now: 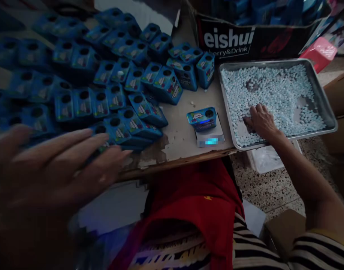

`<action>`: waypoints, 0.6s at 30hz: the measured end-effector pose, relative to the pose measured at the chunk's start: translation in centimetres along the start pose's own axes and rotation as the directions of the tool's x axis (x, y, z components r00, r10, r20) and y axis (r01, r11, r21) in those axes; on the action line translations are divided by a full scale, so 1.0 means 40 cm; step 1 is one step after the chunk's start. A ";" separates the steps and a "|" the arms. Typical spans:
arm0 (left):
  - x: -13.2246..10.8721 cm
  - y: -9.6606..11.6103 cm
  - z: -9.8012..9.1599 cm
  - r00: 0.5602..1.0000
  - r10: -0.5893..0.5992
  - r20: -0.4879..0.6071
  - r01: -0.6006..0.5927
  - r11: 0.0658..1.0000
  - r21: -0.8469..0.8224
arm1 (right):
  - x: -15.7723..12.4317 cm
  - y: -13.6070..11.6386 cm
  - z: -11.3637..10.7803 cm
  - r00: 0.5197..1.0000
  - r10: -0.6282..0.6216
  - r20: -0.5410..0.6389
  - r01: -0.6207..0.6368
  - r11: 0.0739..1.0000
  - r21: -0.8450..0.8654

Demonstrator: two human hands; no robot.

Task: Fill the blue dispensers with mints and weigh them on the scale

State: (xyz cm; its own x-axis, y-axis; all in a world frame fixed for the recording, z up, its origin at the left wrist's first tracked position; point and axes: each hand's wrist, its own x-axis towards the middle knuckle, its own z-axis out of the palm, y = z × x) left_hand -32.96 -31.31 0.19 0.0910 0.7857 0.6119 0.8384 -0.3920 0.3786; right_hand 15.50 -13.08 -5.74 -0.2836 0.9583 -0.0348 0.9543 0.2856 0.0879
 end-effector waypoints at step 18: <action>-0.025 0.112 0.369 0.916 -0.308 0.256 0.374 0.887 -0.270 | 0.026 0.005 -0.086 0.889 0.083 0.450 -0.455 0.054 0.889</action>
State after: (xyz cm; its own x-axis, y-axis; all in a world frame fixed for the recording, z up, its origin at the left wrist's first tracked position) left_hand -21.34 -26.79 -8.99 -0.0375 0.9633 0.2658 0.6330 -0.1829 0.7522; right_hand 15.06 -12.02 -2.35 -0.1309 0.8718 -0.4720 0.2641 -0.4282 -0.8642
